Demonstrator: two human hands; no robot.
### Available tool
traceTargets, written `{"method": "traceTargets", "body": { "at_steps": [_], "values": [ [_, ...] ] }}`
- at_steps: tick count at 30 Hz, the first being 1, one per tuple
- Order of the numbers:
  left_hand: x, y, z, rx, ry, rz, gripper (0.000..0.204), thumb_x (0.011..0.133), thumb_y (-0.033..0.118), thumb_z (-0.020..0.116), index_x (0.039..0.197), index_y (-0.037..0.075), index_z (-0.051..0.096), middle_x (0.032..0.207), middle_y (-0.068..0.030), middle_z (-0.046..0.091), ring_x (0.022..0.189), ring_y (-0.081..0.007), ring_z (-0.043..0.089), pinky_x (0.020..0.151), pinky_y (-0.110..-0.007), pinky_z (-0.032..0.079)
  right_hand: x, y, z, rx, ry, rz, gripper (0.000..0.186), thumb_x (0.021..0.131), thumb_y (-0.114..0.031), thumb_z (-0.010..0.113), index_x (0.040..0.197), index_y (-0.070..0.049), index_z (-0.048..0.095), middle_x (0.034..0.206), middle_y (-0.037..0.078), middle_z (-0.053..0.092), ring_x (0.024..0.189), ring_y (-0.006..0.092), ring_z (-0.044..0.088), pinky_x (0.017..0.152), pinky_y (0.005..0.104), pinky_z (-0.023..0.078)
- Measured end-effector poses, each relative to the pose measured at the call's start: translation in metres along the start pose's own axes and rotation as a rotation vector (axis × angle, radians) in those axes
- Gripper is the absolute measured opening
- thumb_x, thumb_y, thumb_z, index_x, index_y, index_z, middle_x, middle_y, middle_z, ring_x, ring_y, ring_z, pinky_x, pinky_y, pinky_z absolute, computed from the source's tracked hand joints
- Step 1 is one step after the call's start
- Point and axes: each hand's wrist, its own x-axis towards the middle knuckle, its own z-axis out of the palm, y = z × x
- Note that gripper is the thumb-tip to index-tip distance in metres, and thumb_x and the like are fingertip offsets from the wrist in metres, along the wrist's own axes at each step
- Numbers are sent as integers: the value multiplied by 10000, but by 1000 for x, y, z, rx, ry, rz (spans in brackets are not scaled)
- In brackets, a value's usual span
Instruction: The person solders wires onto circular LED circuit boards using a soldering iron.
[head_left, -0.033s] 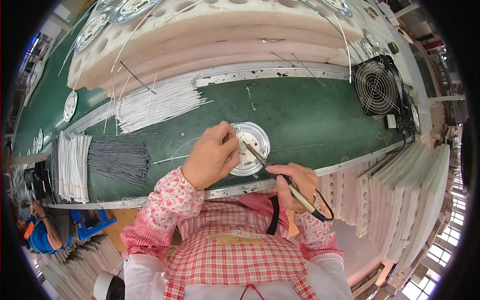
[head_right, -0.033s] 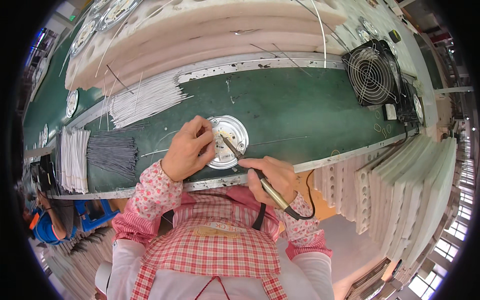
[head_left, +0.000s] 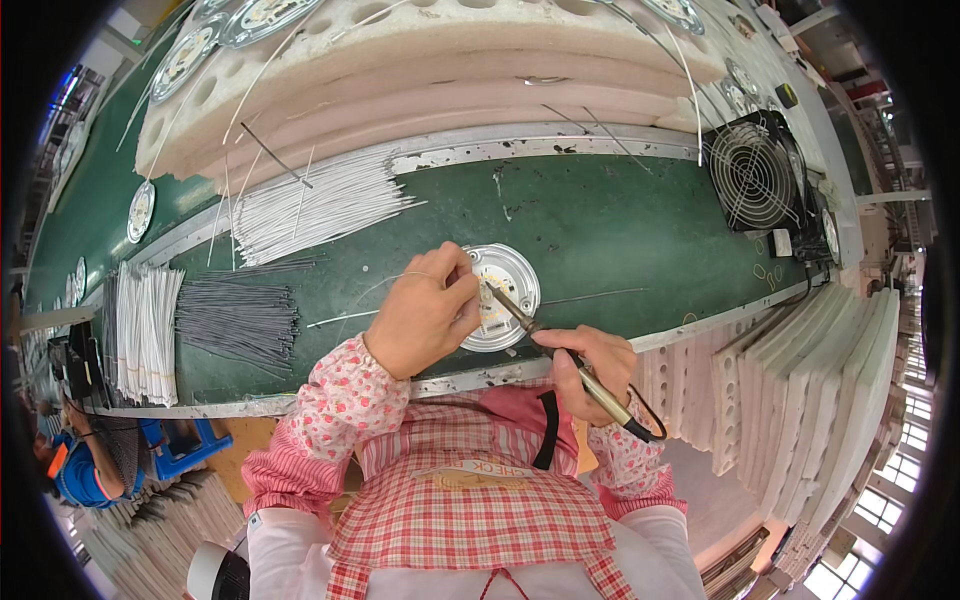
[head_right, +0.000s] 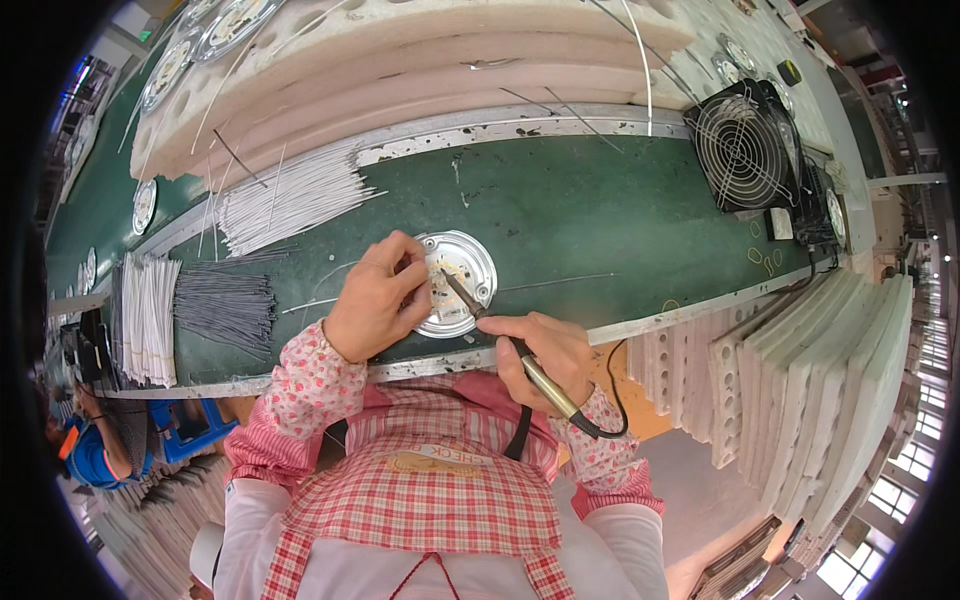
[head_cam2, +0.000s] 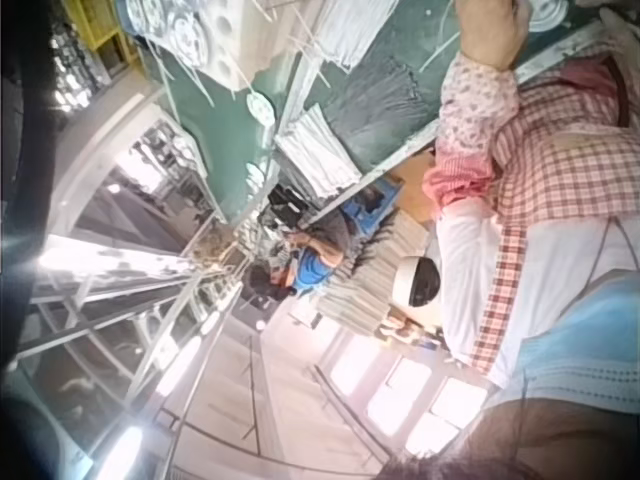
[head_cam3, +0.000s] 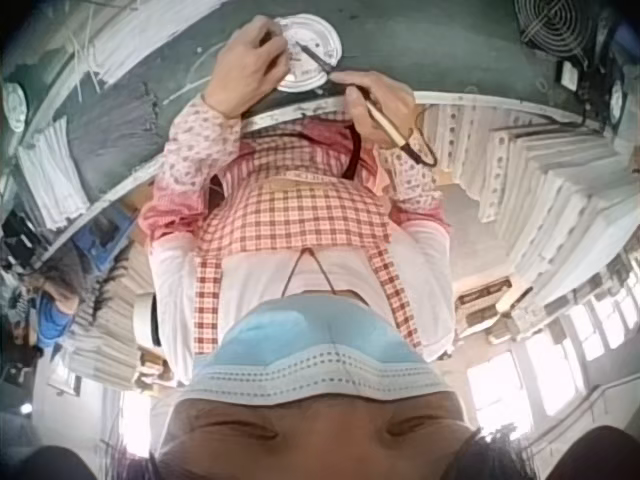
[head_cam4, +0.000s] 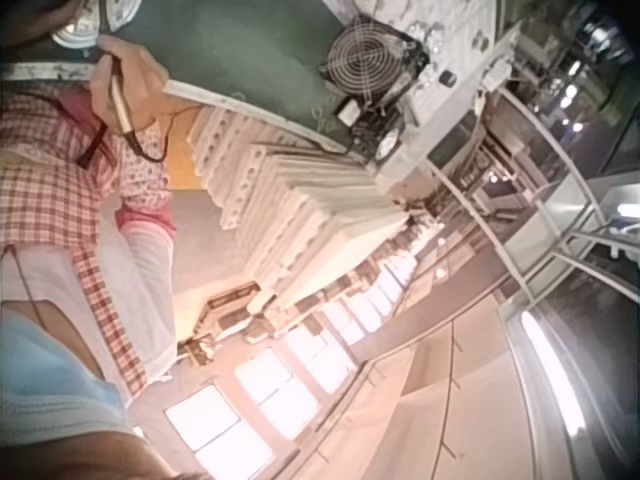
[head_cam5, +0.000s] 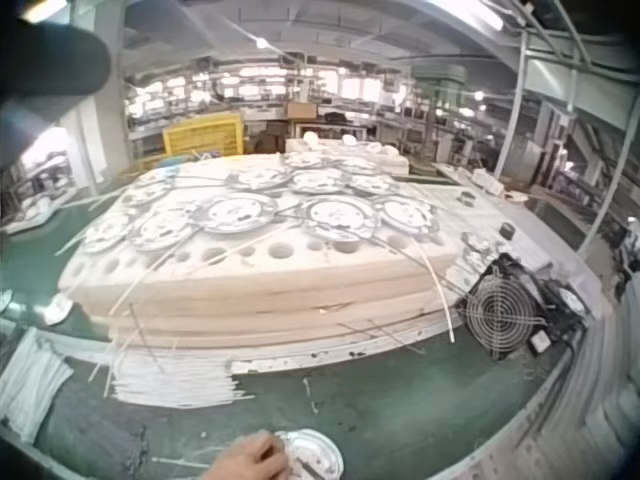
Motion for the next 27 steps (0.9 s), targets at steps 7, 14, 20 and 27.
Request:
{"method": "traceTargets", "body": {
  "at_steps": [7, 14, 20, 27],
  "values": [
    [-1, 2, 4, 79, 7, 16, 120, 782, 38, 668, 854, 29, 573, 936, -101, 510, 790, -288, 539, 720, -399, 443, -10, -6, 3, 235, 51, 333, 200, 940, -56, 537, 1065, 22, 672, 655, 63, 602, 544, 115, 564, 513, 265, 438],
    [0, 3, 3, 174, -30, 20, 121, 783, 50, 678, 872, 41, 597, 943, -99, 531, 770, -268, 538, 688, -387, 438, -8, 2, 3, 450, 107, 537, 282, 977, -152, 456, 1025, 64, 631, 725, 62, 599, 533, 103, 566, 518, 241, 461],
    [2, 6, 2, 236, -35, 57, 149, 767, 69, 708, 864, 56, 597, 953, -79, 553, 774, -252, 547, 686, -377, 432, -11, 3, 5, 519, 156, 610, 256, 983, -151, 480, 1052, 19, 658, 654, 37, 592, 558, 66, 545, 505, 226, 418],
    [-21, -3, -12, 311, -66, 173, 492, 743, 28, 698, 1230, 86, 654, 1094, -74, 599, 936, -243, 596, 804, -376, 479, -20, -9, 14, 509, 209, 582, 253, 1009, -124, 449, 1075, 22, 646, 757, 69, 630, 613, 82, 580, 561, 231, 461]
  ]
}}
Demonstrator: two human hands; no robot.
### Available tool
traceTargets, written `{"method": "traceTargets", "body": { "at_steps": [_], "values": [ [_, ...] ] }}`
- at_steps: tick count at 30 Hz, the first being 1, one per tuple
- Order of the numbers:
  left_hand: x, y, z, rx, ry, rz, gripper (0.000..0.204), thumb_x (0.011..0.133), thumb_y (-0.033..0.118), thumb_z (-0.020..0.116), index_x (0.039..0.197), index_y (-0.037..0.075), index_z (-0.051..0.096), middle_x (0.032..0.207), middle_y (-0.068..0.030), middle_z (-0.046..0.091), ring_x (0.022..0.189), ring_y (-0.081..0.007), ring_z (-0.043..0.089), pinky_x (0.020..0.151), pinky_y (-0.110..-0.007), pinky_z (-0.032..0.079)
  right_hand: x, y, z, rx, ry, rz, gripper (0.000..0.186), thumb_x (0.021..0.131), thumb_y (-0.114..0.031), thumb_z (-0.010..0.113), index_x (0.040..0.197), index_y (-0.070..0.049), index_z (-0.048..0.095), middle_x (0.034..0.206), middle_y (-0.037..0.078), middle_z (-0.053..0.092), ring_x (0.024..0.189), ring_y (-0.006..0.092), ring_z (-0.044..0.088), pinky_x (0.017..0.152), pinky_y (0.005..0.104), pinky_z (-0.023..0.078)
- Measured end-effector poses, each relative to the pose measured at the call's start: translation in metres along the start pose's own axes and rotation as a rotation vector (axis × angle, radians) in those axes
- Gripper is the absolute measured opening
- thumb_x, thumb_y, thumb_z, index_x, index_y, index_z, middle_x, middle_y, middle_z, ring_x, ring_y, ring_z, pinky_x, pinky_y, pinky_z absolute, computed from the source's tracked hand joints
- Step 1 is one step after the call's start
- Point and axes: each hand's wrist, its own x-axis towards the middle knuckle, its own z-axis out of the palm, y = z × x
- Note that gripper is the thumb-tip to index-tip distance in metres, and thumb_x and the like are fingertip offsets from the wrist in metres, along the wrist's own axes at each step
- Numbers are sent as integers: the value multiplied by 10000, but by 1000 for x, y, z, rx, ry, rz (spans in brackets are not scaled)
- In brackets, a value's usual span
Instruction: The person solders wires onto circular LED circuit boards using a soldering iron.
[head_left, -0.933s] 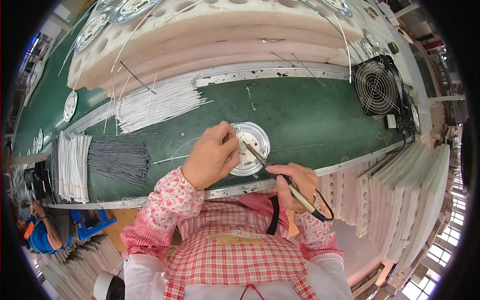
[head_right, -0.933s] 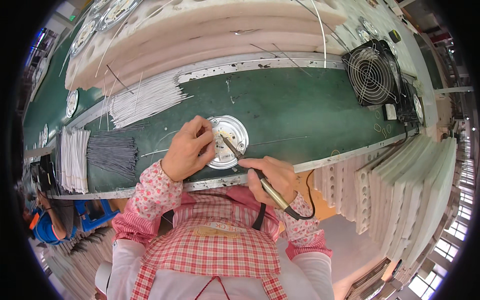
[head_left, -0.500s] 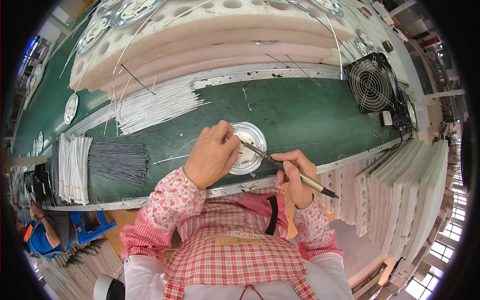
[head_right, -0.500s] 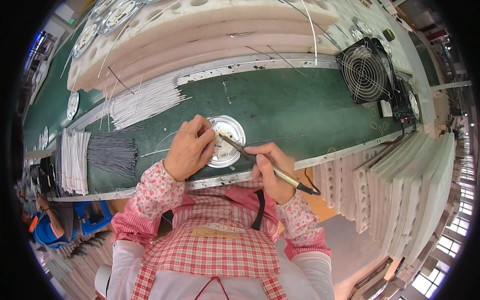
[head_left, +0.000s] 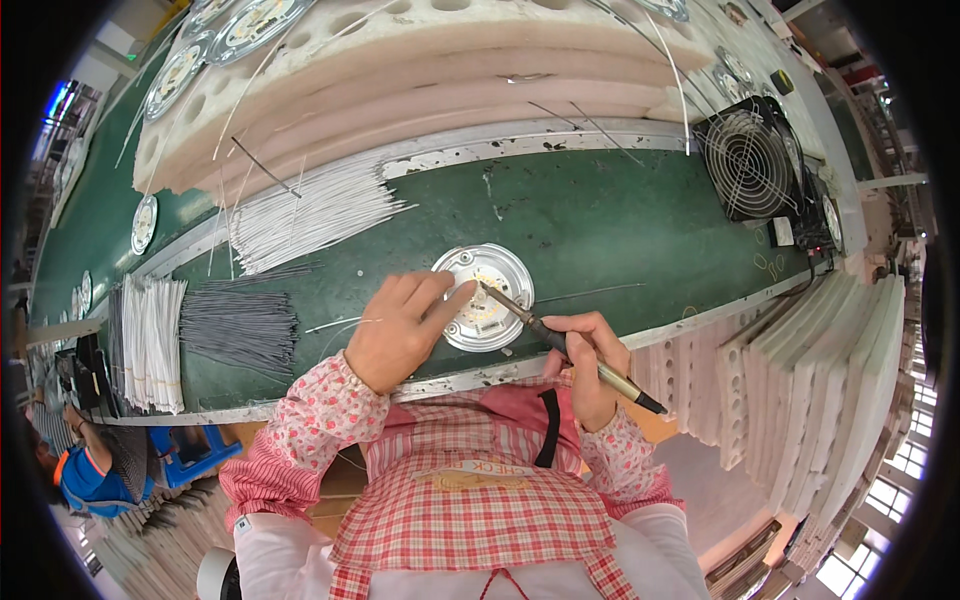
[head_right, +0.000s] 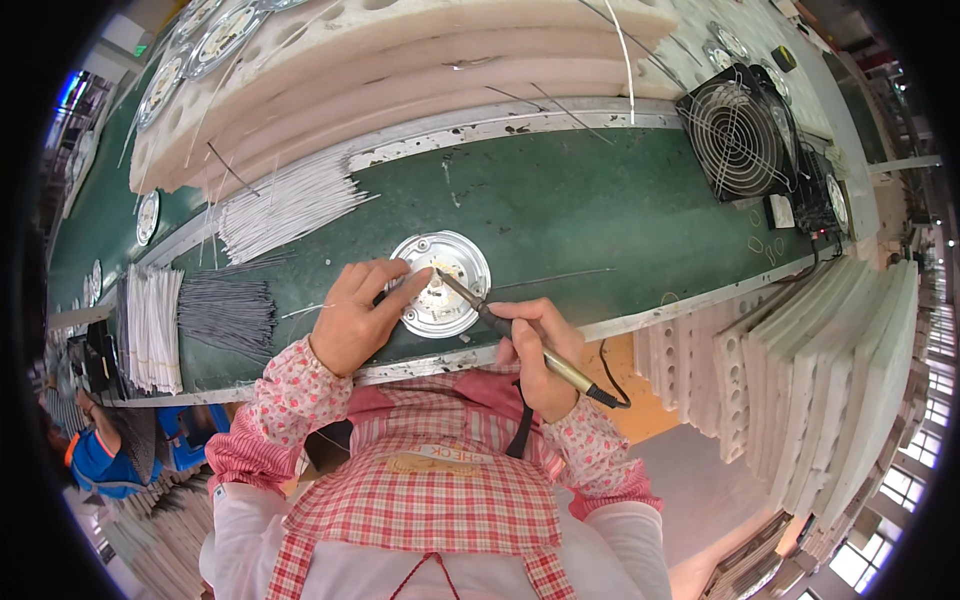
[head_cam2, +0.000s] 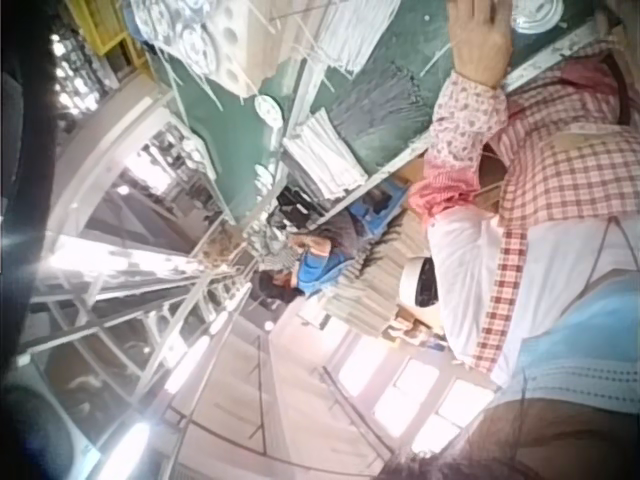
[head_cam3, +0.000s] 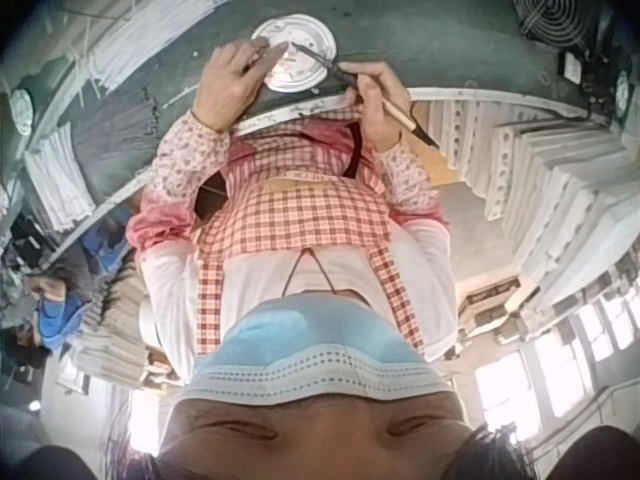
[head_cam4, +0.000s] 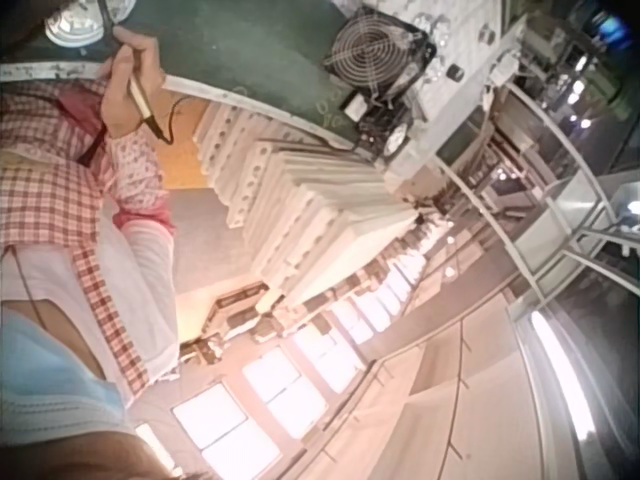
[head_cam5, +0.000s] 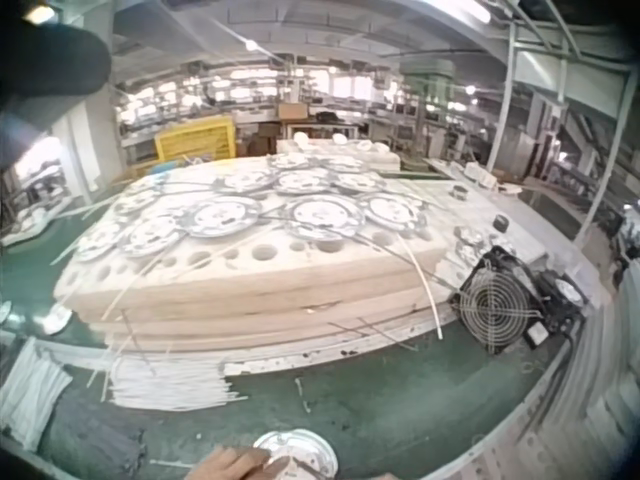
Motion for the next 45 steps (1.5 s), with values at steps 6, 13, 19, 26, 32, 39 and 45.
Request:
{"method": "traceTargets", "body": {
  "at_steps": [6, 13, 19, 26, 32, 39, 45],
  "values": [
    [-1, 5, -8, 227, -125, 122, 512, 786, 104, 632, 1291, 20, 616, 1140, -65, 575, 1016, -223, 575, 862, -365, 476, -4, 3, -1, -83, 89, -67, 226, 1009, -130, 513, 1117, 20, 644, 800, 76, 646, 670, 103, 608, 606, 240, 482],
    [-1, -7, -3, 239, 73, 189, 368, 779, 216, 629, 1102, 45, 677, 991, -87, 602, 914, -239, 596, 849, -415, 460, 28, 14, 49, -950, -65, -578, 1088, 564, -305, 930, 1440, 17, 371, 1325, 261, 500, 1197, 444, 486, 1026, 519, 363],
    [-73, -187, -130, 318, 650, -879, 164, 885, 206, 598, 864, 54, 653, 796, -210, 644, 756, -386, 643, 667, -471, 497, -1, -27, 1, -794, -82, -392, 1089, 589, -213, 923, 1477, 5, 333, 1368, 222, 532, 1254, 346, 520, 1080, 409, 385],
    [-188, -366, -193, 704, -85, -1312, 718, 838, 691, 574, 1041, 18, 721, 1040, -206, 715, 982, -344, 700, 869, -441, 542, 41, -171, -5, -633, -41, -490, 1116, 609, -346, 907, 1492, -9, 313, 1384, 209, 521, 1312, 302, 499, 1110, 388, 373],
    [-184, -365, -237, 891, 219, -1097, 160, 925, 166, 566, 1008, 75, 668, 972, -128, 721, 899, -334, 691, 805, -444, 479, 201, -254, 48, -794, 35, -838, 948, 727, -313, 871, 1465, -26, 350, 1308, 206, 584, 1219, 271, 575, 1002, 365, 460],
    [-158, -155, -224, 729, 630, -489, 413, 858, -72, 596, 1259, 23, 627, 1174, -163, 678, 990, -353, 631, 876, -423, 458, 423, -240, 136, -865, 77, -1071, 966, 765, -554, 797, 1411, 34, 386, 1264, 266, 597, 1154, 399, 604, 971, 433, 484],
    [-109, -37, -126, 276, 472, -433, 429, 781, 7, 610, 1210, 6, 624, 1159, -152, 677, 1057, -328, 634, 886, -451, 448, 445, -212, 117, -1018, 124, -1020, 837, 808, -538, 761, 1398, -48, 425, 1195, 254, 632, 1127, 422, 604, 950, 471, 479]
  ]
}}
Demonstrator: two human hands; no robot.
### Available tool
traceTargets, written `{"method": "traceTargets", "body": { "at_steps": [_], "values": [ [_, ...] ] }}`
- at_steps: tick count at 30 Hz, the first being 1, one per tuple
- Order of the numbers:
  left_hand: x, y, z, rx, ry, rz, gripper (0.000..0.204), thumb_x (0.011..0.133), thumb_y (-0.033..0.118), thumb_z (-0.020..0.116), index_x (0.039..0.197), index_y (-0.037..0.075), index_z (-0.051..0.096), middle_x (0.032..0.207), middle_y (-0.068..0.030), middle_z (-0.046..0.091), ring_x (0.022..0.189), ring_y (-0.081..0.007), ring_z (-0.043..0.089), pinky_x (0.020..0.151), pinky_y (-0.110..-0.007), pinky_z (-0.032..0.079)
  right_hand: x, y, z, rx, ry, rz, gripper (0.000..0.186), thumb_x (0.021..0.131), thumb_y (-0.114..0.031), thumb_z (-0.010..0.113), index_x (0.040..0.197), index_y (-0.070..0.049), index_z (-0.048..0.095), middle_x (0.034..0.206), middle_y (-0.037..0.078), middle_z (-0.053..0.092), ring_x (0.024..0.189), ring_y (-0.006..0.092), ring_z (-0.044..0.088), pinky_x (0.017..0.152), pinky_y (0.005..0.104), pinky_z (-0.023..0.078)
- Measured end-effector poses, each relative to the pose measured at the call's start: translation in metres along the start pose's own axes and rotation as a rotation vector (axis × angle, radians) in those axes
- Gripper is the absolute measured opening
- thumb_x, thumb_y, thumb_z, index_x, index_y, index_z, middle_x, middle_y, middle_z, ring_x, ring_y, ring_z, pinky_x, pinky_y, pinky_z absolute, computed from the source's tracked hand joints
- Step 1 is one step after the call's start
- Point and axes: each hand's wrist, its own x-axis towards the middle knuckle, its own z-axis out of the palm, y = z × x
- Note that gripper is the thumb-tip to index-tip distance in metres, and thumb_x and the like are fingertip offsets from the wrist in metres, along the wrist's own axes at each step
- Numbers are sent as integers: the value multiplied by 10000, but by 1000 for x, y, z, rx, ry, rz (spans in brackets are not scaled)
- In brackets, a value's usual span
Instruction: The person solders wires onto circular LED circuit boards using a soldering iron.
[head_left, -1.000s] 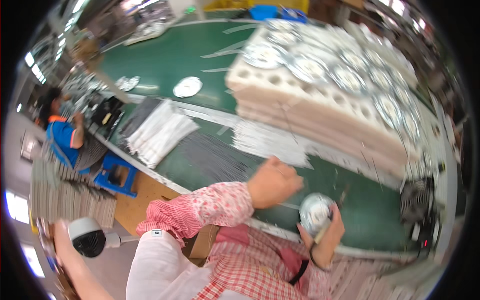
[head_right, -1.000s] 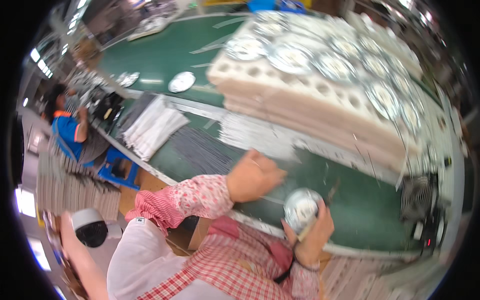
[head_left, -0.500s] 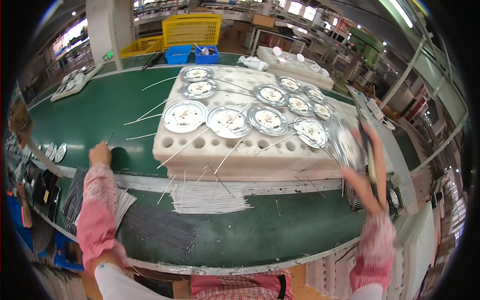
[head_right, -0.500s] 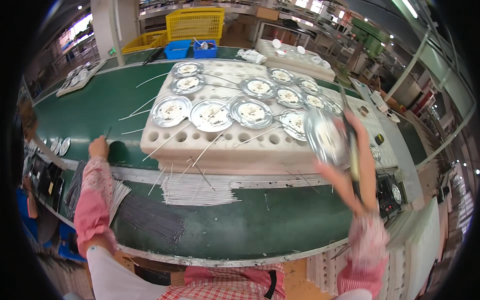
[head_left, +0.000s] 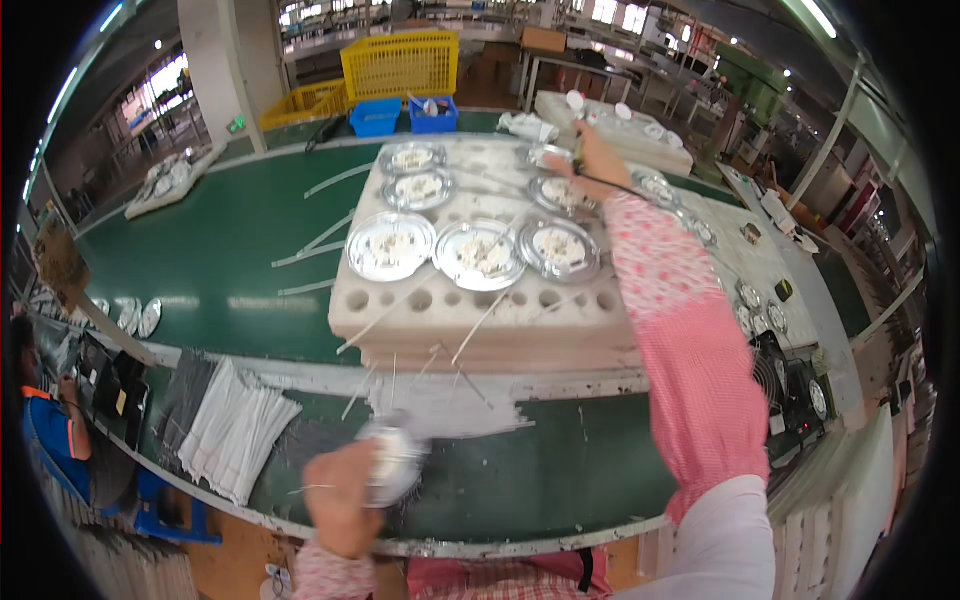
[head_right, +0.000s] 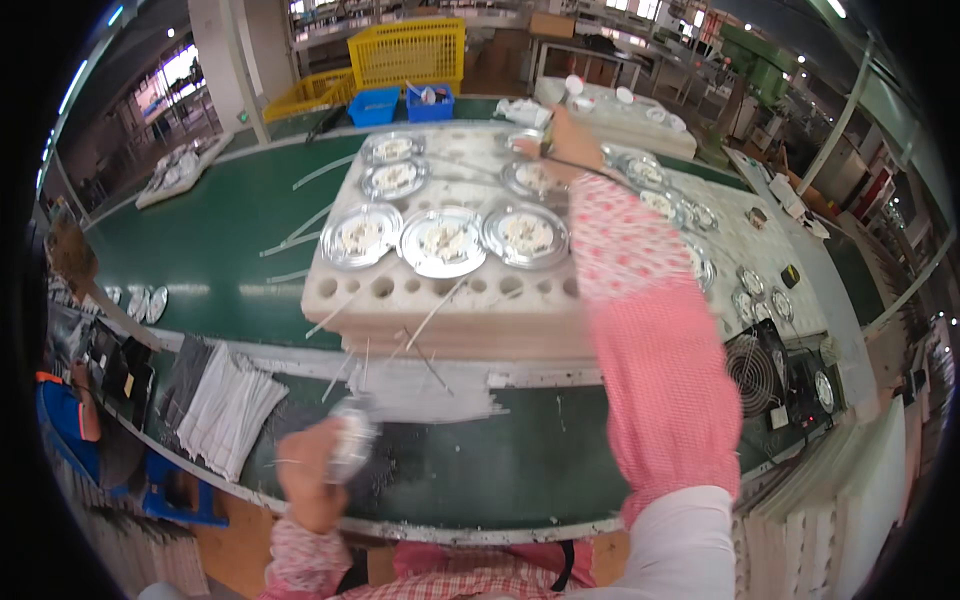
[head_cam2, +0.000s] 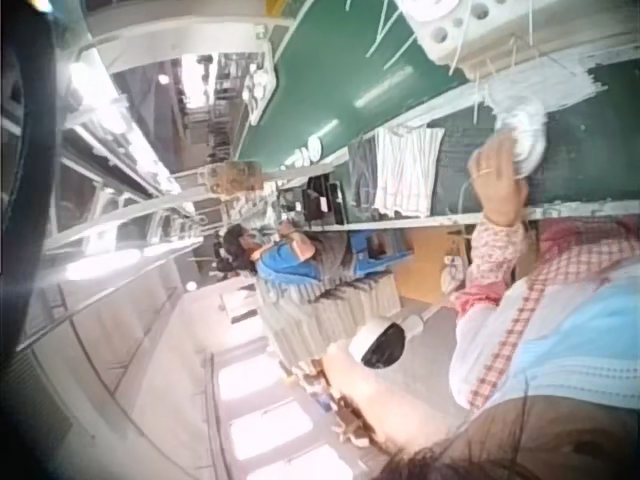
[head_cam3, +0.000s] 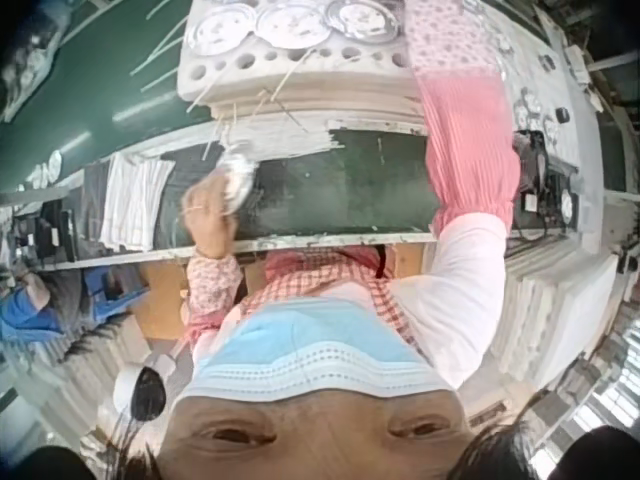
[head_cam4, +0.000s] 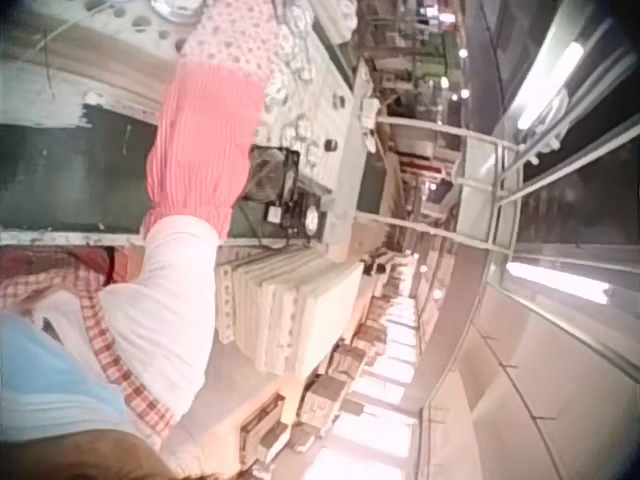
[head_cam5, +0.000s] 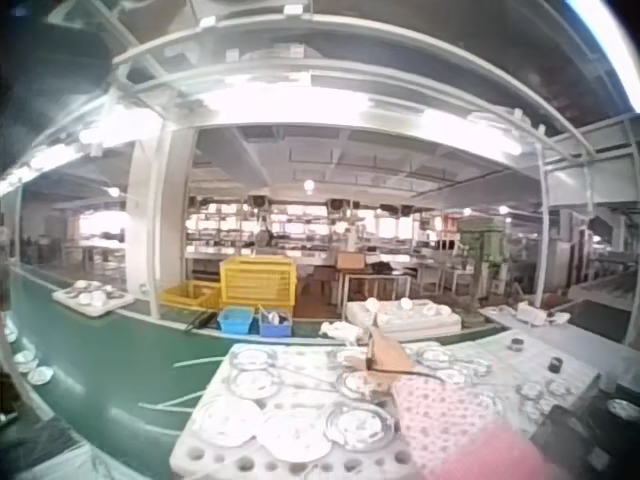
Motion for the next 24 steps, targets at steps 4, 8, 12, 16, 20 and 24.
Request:
{"method": "traceTargets", "body": {
  "at_steps": [4, 8, 12, 16, 20, 24],
  "values": [
    [-9, 67, 71, -105, -206, 94, 536, 719, 41, 647, 1253, 29, 596, 1228, -102, 626, 1143, -279, 583, 977, -497, 372, -44, -41, -133, -417, -58, -238, 717, 840, -516, 711, 1383, -115, 470, 1127, 181, 661, 1043, 396, 630, 851, 480, 505],
    [5, 124, 115, -69, -320, 128, 473, 785, 175, 688, 1218, 10, 596, 1223, -119, 588, 1206, -294, 518, 993, -532, 348, -132, -103, -287, -719, -138, -255, 483, 905, -201, 678, 1364, -186, 530, 1225, 140, 651, 1074, 350, 637, 862, 405, 523],
    [15, 144, 118, -278, -344, 299, 366, 809, 203, 678, 1107, 2, 611, 1147, -133, 593, 1164, -301, 524, 980, -526, 360, -249, -158, -409, -1018, -219, 64, 306, 995, -140, 542, 1264, -7, 602, 1175, 140, 669, 1106, 276, 643, 920, 328, 498],
    [1, 167, 114, -364, -351, 454, 206, 750, 192, 676, 873, 46, 600, 962, -103, 586, 1020, -280, 553, 959, -505, 385, -383, -170, -379, -506, -194, 547, 294, 1018, -223, 484, 1045, -5, 678, 1121, 110, 672, 1110, 170, 599, 892, 301, 486],
    [-8, 199, 113, -448, -384, 646, 217, 718, 204, 678, 859, 61, 597, 901, -76, 570, 935, -251, 566, 949, -492, 395, -462, -198, -272, -273, -364, 319, 270, 801, -139, 764, 1062, -88, 717, 946, 118, 605, 805, 283, 611, 650, 362, 490],
    [-6, 190, 106, -377, -448, 585, 222, 741, 232, 679, 881, 78, 602, 865, -62, 564, 889, -236, 566, 920, -476, 409, -469, -208, -209, 124, -290, 370, 216, 763, -98, 792, 963, -96, 709, 853, 96, 565, 740, 257, 594, 596, 362, 463]
  ]
}}
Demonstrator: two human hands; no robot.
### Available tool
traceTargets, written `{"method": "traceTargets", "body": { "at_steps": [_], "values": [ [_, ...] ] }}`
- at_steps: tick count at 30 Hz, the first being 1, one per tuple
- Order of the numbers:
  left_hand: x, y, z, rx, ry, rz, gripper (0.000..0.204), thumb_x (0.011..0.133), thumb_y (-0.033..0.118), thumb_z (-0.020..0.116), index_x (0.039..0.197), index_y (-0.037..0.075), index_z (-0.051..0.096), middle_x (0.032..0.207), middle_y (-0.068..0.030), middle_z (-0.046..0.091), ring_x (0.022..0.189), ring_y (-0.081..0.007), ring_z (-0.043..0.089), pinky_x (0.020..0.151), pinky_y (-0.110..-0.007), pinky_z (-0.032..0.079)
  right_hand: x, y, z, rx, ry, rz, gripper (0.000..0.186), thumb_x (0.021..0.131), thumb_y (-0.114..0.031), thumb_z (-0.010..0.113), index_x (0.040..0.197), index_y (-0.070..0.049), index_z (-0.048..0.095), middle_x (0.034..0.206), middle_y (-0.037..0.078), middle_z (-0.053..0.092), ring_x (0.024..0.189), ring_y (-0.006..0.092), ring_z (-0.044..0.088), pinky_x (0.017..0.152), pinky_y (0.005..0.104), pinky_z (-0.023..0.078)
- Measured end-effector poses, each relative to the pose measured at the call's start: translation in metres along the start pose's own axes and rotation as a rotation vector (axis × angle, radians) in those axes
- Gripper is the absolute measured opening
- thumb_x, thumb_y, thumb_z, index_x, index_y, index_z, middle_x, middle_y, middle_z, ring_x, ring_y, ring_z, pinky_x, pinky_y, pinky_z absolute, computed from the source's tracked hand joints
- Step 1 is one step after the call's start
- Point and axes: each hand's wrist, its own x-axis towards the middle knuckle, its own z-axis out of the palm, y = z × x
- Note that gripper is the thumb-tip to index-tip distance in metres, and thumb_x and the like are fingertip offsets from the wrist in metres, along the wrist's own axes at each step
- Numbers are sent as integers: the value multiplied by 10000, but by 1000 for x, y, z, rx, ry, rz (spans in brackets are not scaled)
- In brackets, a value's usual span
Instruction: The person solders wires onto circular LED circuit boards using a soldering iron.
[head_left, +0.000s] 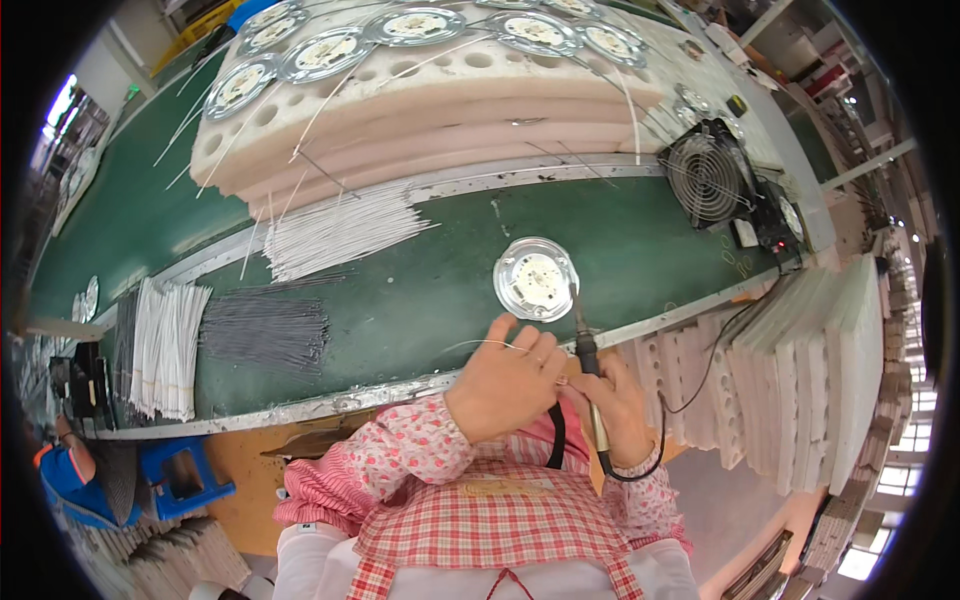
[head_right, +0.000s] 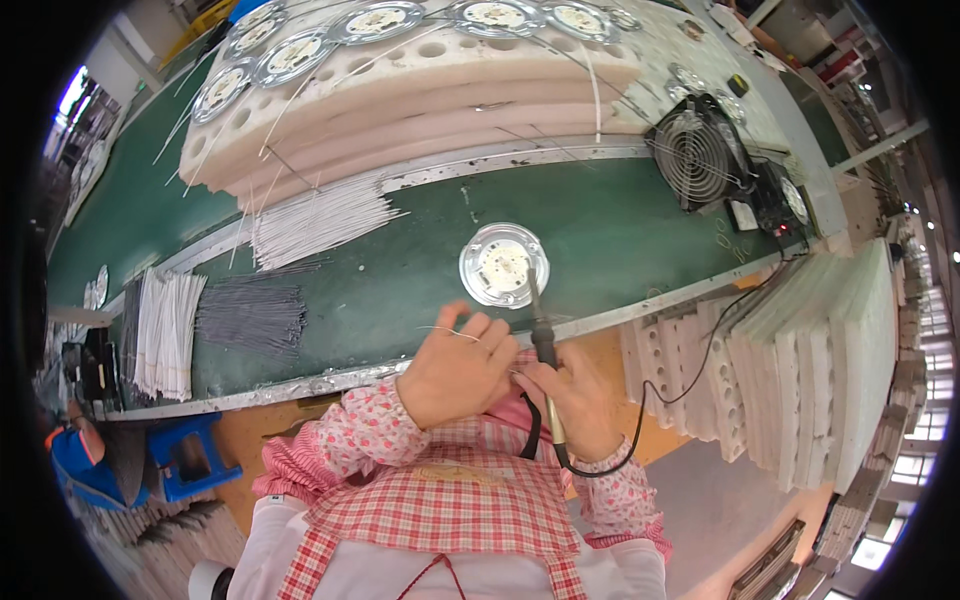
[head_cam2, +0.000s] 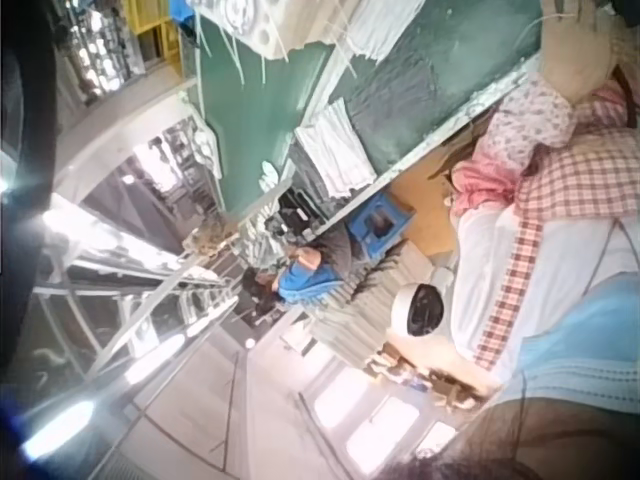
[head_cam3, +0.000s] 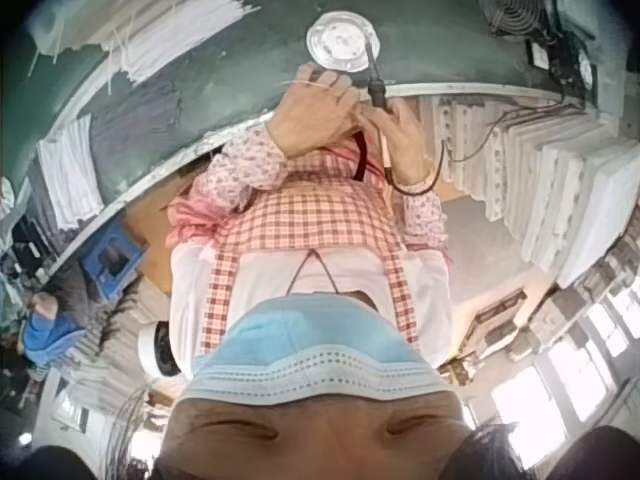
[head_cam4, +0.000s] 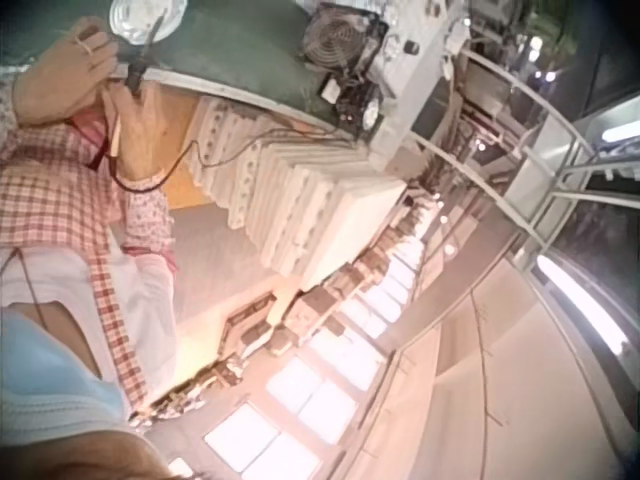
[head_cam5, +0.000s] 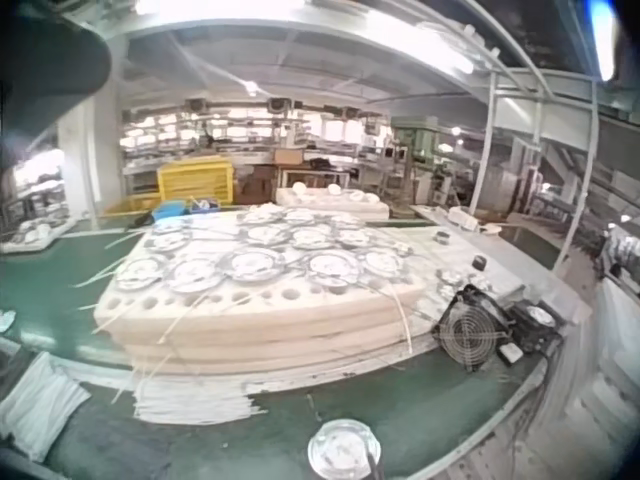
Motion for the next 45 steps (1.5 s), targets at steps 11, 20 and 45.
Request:
{"method": "traceTargets", "body": {
  "at_steps": [11, 20, 45],
  "values": [
    [-135, -116, -92, 443, 317, -600, 61, 810, 44, 684, 857, 64, 652, 900, -78, 627, 864, -301, 585, 747, -407, 387, 110, 65, 14, 175, -301, -220, 812, 686, -162, 871, 1380, -112, 451, 1377, 229, 500, 1333, 442, 428, 1132, 492, 336],
    [-126, -136, -90, 290, 157, -639, 144, 826, 3, 710, 957, 40, 663, 892, -68, 641, 857, -254, 597, 800, -357, 414, 119, 59, 29, 172, -314, -211, 929, 676, -209, 890, 1444, -106, 378, 1392, 230, 481, 1296, 438, 449, 1111, 468, 359],
    [15, -53, -27, -568, 303, -637, 134, 798, -5, 735, 923, 43, 744, 749, -38, 657, 638, -104, 594, 591, -255, 447, 93, 27, 60, 1418, -145, 392, 890, 816, -538, 702, 1452, -52, 312, 1323, 109, 490, 1229, 217, 512, 1022, 360, 419]
  ]
}}
